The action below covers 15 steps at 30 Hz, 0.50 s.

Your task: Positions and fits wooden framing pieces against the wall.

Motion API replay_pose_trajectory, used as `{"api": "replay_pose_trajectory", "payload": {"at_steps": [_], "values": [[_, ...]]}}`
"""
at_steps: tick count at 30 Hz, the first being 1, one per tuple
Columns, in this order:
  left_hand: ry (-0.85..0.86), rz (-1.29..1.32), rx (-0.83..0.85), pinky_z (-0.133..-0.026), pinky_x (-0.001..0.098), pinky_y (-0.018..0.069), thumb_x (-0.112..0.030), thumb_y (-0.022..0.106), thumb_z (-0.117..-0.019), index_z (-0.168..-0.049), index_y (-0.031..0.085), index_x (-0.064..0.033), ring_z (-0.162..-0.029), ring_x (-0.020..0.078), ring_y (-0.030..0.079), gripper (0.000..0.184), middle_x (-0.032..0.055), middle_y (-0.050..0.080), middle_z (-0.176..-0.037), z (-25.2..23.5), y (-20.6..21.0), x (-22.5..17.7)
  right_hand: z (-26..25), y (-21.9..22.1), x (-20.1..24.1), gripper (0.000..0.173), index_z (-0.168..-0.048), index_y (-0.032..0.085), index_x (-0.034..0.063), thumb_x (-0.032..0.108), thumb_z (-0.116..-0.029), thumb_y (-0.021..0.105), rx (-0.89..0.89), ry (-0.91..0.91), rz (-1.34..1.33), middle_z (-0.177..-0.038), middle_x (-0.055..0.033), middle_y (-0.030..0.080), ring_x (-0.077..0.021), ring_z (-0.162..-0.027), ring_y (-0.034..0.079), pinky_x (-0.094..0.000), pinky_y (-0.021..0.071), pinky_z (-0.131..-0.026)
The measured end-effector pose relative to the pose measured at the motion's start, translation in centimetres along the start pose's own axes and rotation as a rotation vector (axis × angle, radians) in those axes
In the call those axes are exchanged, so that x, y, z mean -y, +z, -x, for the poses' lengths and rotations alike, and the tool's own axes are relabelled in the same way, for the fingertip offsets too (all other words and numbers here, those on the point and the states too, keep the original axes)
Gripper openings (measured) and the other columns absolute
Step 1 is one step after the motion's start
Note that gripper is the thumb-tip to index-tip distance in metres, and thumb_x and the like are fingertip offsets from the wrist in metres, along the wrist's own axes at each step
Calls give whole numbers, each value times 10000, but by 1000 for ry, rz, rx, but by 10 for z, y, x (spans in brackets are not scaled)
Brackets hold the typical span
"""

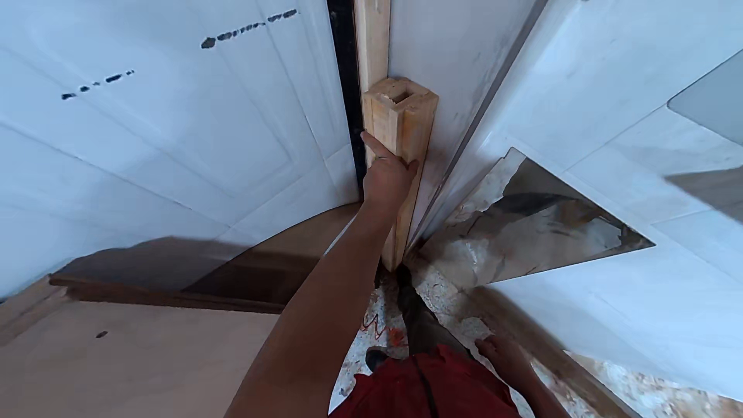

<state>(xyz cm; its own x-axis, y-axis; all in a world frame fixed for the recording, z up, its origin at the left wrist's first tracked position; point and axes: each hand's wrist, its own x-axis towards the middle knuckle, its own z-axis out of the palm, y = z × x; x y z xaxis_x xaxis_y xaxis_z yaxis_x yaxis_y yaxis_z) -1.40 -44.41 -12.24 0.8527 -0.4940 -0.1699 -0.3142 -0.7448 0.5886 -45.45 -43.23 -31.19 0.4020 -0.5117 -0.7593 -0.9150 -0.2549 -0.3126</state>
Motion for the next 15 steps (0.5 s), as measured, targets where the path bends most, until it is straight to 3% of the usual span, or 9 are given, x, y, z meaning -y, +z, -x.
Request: {"api": "replay_pose_trajectory", "payload": {"at_steps": [3,7,15], "values": [[-11,-6,-24,-808,522,605,-596,687,-901,-1600,-148,-31,-932,298,740,1227,164,700,-1044,1,3,1,-11,-3,28,554,-1171,720,108,586,-1021,482,61,-37,21,-1097,-116,739,-277,-1078,696,-549,528,-973],[-9,-37,-19,-810,557,598,-651,656,-898,-1609,-148,-45,-936,328,740,1232,176,713,-1030,5,-1,0,-32,-25,69,540,-1143,722,101,570,-1024,483,57,-181,49,-1037,-124,731,-275,-1006,699,-538,533,-923],[8,-26,0,-815,598,584,-800,649,-809,-1618,-120,-31,-938,367,724,1356,186,715,-992,17,-24,4,-64,-72,101,546,-1196,711,108,566,-1039,459,38,-271,102,-1089,-125,733,-283,-1066,691,-539,516,-975]]}}
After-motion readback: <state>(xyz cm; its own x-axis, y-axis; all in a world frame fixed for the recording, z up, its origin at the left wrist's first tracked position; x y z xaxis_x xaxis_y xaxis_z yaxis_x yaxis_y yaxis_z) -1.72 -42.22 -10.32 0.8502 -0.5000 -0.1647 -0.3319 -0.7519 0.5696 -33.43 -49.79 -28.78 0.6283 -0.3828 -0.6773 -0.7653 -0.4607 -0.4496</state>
